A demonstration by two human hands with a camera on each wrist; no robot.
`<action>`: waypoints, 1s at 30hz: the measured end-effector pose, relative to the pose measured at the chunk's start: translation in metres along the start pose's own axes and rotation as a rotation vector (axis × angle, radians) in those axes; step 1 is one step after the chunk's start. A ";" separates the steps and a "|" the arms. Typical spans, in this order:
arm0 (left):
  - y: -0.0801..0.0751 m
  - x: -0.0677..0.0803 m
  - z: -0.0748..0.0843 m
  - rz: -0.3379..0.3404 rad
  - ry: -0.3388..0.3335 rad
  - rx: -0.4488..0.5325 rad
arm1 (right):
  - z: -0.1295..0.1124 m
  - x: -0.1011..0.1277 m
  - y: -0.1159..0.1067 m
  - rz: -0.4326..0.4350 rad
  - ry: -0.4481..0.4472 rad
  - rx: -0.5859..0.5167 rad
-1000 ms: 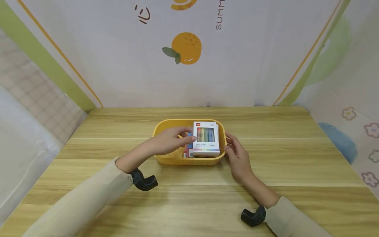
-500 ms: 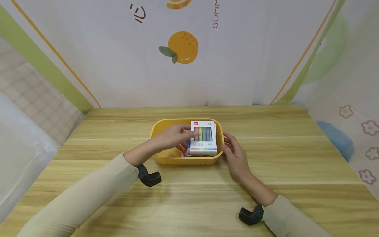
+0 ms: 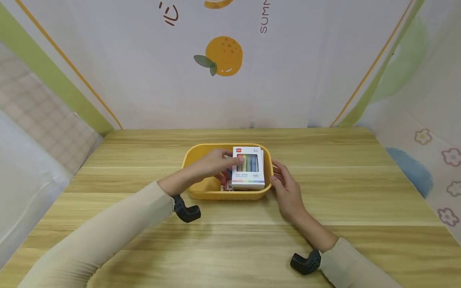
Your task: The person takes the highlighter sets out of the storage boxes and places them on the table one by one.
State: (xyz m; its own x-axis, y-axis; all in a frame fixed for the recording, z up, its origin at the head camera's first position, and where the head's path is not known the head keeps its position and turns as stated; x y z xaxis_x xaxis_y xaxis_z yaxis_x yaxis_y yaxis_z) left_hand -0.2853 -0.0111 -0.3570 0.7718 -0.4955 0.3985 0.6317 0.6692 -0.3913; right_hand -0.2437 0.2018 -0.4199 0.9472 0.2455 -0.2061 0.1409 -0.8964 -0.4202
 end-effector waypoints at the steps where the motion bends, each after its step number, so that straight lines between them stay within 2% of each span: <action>1: 0.000 -0.001 0.001 0.006 -0.003 0.000 | 0.000 0.000 0.000 -0.001 0.000 -0.003; 5: -0.001 -0.004 0.002 0.015 -0.007 0.015 | 0.000 0.000 0.000 -0.003 0.004 -0.007; 12: 0.002 -0.011 -0.002 -0.010 -0.006 0.074 | 0.001 0.001 0.001 0.002 0.020 -0.026; 30: 0.002 -0.010 -0.001 0.015 -0.004 0.144 | 0.000 0.000 0.001 -0.009 0.014 -0.008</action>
State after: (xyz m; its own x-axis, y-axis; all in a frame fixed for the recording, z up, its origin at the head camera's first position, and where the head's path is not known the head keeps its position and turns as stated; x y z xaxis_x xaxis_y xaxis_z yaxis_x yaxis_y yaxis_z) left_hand -0.2914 -0.0053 -0.3624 0.7809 -0.4828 0.3965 0.6026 0.7495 -0.2742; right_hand -0.2433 0.2007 -0.4209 0.9500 0.2478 -0.1898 0.1511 -0.8971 -0.4152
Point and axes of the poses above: each hand's wrist, its own x-axis away from the middle knuckle, its own y-axis out of the palm, z = x × y, the point moved 6 cm from there along -x, towards the middle knuckle, and after that the axes turned 10 degrees about -z, right-handed, at the moved point
